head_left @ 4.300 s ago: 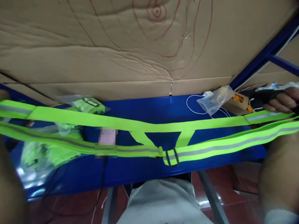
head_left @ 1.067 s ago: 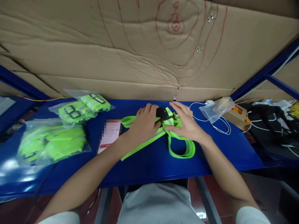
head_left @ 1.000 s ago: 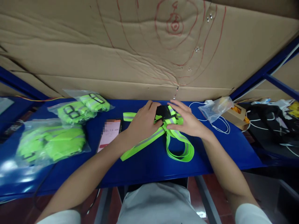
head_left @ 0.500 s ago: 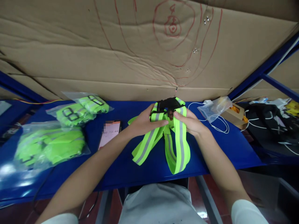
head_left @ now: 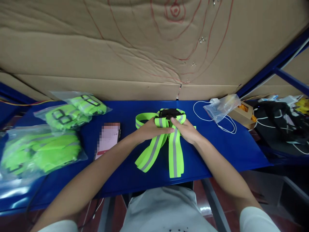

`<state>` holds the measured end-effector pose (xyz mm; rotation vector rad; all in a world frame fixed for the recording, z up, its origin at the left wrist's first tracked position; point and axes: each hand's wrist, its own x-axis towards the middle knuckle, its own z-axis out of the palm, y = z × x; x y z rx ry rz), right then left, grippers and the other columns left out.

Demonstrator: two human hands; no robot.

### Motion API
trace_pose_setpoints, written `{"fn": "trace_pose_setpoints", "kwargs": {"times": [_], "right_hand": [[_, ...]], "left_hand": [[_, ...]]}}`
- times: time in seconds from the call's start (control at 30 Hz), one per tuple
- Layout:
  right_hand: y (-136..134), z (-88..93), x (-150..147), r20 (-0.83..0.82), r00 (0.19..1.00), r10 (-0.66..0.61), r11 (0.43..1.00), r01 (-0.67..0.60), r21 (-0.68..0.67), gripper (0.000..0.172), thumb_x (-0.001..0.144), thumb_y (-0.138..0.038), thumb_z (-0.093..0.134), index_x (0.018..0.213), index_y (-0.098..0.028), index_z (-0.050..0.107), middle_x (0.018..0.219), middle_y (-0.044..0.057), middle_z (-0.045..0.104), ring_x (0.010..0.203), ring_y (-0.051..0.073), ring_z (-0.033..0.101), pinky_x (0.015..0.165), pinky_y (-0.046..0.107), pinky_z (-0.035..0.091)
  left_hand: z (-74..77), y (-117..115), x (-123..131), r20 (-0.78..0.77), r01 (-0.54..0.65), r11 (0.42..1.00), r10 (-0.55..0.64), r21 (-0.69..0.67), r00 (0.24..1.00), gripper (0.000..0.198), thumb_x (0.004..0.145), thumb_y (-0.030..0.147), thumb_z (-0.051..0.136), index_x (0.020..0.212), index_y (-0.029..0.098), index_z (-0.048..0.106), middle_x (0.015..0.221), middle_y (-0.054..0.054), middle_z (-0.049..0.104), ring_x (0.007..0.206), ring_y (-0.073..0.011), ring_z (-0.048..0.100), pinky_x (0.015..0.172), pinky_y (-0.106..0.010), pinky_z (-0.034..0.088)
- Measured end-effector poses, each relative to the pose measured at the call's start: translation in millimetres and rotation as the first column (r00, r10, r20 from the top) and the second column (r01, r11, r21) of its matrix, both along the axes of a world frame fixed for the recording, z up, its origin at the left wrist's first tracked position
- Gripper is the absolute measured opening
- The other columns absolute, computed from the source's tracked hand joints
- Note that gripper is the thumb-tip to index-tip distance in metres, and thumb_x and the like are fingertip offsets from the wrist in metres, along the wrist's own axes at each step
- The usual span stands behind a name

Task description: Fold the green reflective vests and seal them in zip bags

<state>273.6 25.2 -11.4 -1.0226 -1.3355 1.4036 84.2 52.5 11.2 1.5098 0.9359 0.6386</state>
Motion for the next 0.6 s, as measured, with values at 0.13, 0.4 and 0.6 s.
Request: {"fn": "trace_pose_setpoints", "kwargs": {"times": [0.13,0.4,0.6], "right_hand": [[-1,-1.2,-8,0.162,0.986,0.047,0.993,-0.064,0.102,0.061,0.095,-0.067,0.058,0.143,-0.029,0.064,0.137,0.005,0.070,0.139,0.025,0.057,0.123,0.044,0.040],[-2,45.5,31,0.358,0.934,-0.018,0.935,-0.111,0.337,0.108,0.077,-0.054,0.086,0.165,-0.032,0.026,0.167,0.012,0.036,0.143,0.029,0.051,0.119,0.047,0.044],[-30,91.5,7,0.769,0.615,-0.176,0.813,-0.350,0.466,0.064,0.094,-0.055,0.069,0.150,-0.026,0.057,0.144,0.012,0.065,0.130,0.032,0.063,0.109,0.045,0.051]], "left_hand": [[-4.2,-3,2,0.052,-0.009,1.000,0.009,0.003,0.999,0.062,0.067,0.039,0.092,0.123,0.022,0.073,0.123,-0.007,0.077,0.124,-0.0315,0.066,0.110,-0.047,0.051],[10.3,-10,5,0.146,-0.005,1.000,0.005,0.004,0.989,0.055,0.071,0.041,0.089,0.119,0.019,0.075,0.116,-0.009,0.078,0.116,-0.0330,0.069,0.102,-0.048,0.055],[18.0,-16,2,0.151,0.059,0.996,-0.068,0.060,0.986,0.049,0.071,0.042,0.086,0.112,0.017,0.073,0.111,-0.008,0.077,0.108,-0.0299,0.069,0.096,-0.044,0.057]]}}
